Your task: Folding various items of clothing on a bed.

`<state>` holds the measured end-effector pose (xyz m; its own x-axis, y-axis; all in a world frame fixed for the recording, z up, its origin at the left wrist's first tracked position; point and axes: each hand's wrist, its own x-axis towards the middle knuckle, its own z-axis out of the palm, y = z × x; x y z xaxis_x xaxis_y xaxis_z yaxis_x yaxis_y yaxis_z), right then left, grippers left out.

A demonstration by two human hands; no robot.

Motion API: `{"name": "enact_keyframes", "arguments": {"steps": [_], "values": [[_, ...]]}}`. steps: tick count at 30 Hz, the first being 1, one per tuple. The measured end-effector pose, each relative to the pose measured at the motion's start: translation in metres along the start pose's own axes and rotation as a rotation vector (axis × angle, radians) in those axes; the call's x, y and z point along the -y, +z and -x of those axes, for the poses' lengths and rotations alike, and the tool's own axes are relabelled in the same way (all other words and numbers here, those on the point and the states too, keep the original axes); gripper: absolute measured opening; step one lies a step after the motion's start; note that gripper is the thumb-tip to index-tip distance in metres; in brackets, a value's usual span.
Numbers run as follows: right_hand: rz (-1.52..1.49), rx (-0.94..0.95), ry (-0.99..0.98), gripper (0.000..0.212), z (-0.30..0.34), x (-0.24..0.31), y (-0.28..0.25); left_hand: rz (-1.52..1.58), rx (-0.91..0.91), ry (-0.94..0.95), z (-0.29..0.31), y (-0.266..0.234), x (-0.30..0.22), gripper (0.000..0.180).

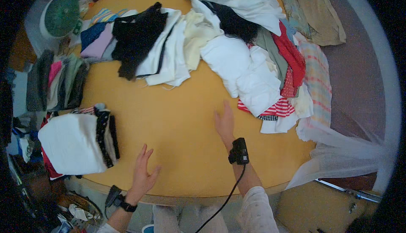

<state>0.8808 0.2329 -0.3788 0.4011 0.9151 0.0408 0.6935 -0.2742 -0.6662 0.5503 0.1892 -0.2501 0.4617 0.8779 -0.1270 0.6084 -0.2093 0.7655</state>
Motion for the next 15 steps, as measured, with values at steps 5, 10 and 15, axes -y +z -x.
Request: {"name": "enact_keyframes", "arguments": {"steps": [5, 10, 15], "values": [[0.174, -0.03, -0.257, 0.067, -0.061, -0.001, -0.009, -0.318, 0.099, -0.343, -0.013, 0.105, 0.046, 0.083], [0.257, -0.008, -0.096, 0.068, -0.11, -0.028, -0.02, -0.495, 0.214, -0.411, -0.032, 0.125, 0.027, 0.093], [0.7, 0.162, -0.183, 0.044, -0.123, -0.034, -0.021, -0.505, 0.26, -0.34, -0.033, 0.117, 0.032, 0.093]]}}
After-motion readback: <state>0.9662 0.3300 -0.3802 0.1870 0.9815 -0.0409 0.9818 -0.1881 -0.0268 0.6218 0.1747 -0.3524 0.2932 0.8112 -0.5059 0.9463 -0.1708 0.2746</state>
